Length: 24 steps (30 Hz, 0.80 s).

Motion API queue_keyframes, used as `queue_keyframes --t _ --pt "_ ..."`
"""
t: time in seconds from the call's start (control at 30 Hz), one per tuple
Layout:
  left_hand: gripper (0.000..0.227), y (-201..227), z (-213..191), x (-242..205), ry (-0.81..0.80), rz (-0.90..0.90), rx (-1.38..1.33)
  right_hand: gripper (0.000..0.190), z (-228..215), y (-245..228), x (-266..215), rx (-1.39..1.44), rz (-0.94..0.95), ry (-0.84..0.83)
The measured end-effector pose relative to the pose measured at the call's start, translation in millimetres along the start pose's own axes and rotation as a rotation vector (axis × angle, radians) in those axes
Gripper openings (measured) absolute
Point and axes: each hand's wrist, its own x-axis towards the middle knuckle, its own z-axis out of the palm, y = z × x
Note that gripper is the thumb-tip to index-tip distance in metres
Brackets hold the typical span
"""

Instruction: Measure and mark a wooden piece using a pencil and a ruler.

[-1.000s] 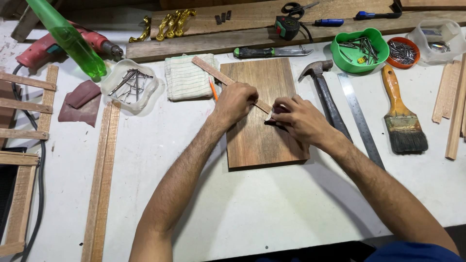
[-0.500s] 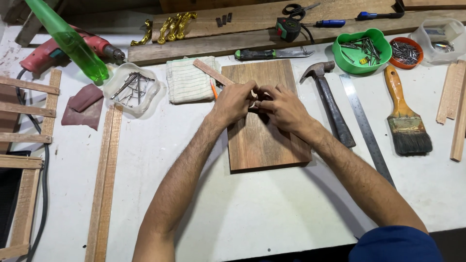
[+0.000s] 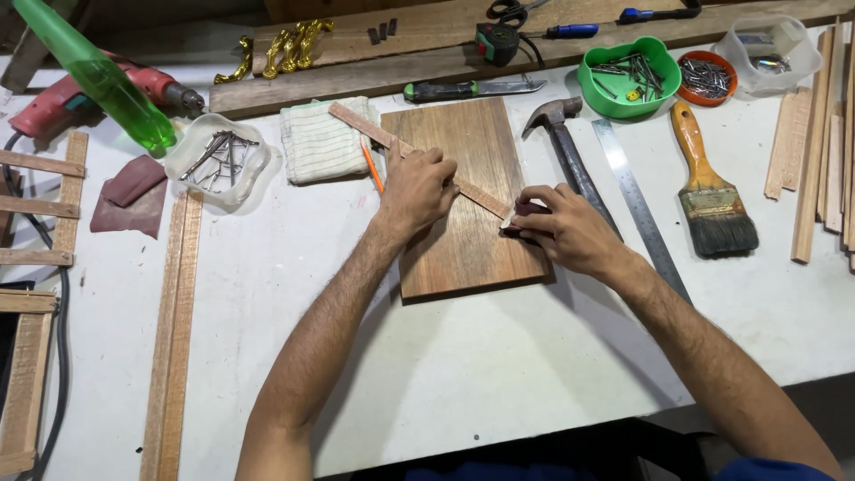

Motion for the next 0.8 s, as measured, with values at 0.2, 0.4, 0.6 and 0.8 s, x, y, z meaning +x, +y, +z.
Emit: queue_keyframes --t 0.2,0.4,0.6,0.8 --pt "0.018 0.2 -3.8 5.2 -0.085 -0.026 0.001 0.023 14.7 -5.7 33.7 -0.087 0.006 -0.003" --pt "0.008 -7.9 -9.4 -0.3 -0.028 0.007 -0.01 0.025 29.9 -8.3 95.4 -0.06 0.008 -0.023" --pt "0.031 1.1 -0.2 -16.1 0.295 0.118 0.024 0.022 14.1 20.9 100.3 0.147 0.04 -0.03" --pt "0.072 50.6 0.6 -6.7 -0.028 -0.164 -0.123 0.025 -10.1 33.0 67.1 0.139 0.134 0.076"
